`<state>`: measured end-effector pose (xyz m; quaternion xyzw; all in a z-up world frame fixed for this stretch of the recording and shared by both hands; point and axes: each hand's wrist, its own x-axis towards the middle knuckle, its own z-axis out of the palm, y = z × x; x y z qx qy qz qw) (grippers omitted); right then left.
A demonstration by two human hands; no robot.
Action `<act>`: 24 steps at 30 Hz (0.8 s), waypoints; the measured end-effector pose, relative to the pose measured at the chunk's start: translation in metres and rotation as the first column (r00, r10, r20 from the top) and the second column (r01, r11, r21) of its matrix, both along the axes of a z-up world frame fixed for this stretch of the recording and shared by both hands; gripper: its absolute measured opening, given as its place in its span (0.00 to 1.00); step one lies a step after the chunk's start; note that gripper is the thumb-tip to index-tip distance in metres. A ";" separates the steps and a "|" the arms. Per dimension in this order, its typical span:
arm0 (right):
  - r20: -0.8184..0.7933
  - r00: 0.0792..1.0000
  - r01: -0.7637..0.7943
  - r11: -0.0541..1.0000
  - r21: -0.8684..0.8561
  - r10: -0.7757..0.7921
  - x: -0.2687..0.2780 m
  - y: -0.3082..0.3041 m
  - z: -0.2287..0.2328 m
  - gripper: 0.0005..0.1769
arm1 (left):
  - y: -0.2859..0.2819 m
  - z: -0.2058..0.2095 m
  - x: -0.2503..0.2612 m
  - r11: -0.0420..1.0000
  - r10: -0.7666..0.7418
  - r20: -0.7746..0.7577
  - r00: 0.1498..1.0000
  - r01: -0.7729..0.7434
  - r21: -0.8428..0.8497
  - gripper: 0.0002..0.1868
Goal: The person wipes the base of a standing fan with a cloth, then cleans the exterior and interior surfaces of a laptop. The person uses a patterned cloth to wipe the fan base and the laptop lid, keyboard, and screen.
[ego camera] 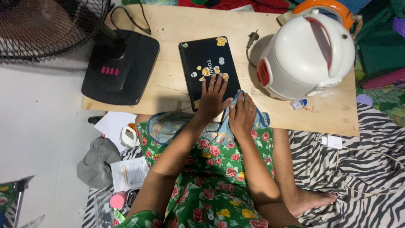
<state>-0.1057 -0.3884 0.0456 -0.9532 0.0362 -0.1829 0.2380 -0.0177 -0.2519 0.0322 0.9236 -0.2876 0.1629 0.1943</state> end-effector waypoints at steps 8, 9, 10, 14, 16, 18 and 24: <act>0.090 0.994 0.068 0.997 0.027 -0.070 0.004 -0.006 -0.008 0.31 | 0.011 0.006 -0.004 0.986 -0.027 -0.039 0.999 0.033 0.162 0.55; 0.107 0.992 0.060 0.997 0.042 -0.065 0.003 -0.006 -0.008 0.30 | 0.014 0.003 -0.005 0.979 -0.039 -0.024 0.999 0.043 0.198 0.54; 0.124 0.990 0.053 0.997 0.058 -0.060 0.003 -0.006 -0.008 0.29 | 0.018 0.000 -0.006 0.971 -0.052 -0.009 0.999 0.052 0.234 0.53; 0.192 0.980 0.039 0.994 0.102 -0.058 0.001 -0.005 -0.010 0.26 | 0.027 -0.010 -0.010 0.960 -0.095 0.072 0.993 0.072 0.272 0.49; 0.204 0.977 0.039 0.990 0.139 -0.067 0.001 -0.005 -0.013 0.25 | 0.032 -0.012 -0.012 0.954 -0.107 0.163 0.981 0.055 0.294 0.47; 0.206 0.976 0.035 0.986 0.162 -0.069 0.000 -0.006 -0.015 0.25 | 0.035 -0.014 -0.014 0.949 -0.119 0.205 0.971 0.051 0.310 0.46; 0.191 0.979 0.031 0.983 0.180 -0.066 -0.001 -0.008 -0.017 0.26 | 0.035 -0.019 -0.012 0.960 -0.144 0.227 0.963 0.080 0.268 0.47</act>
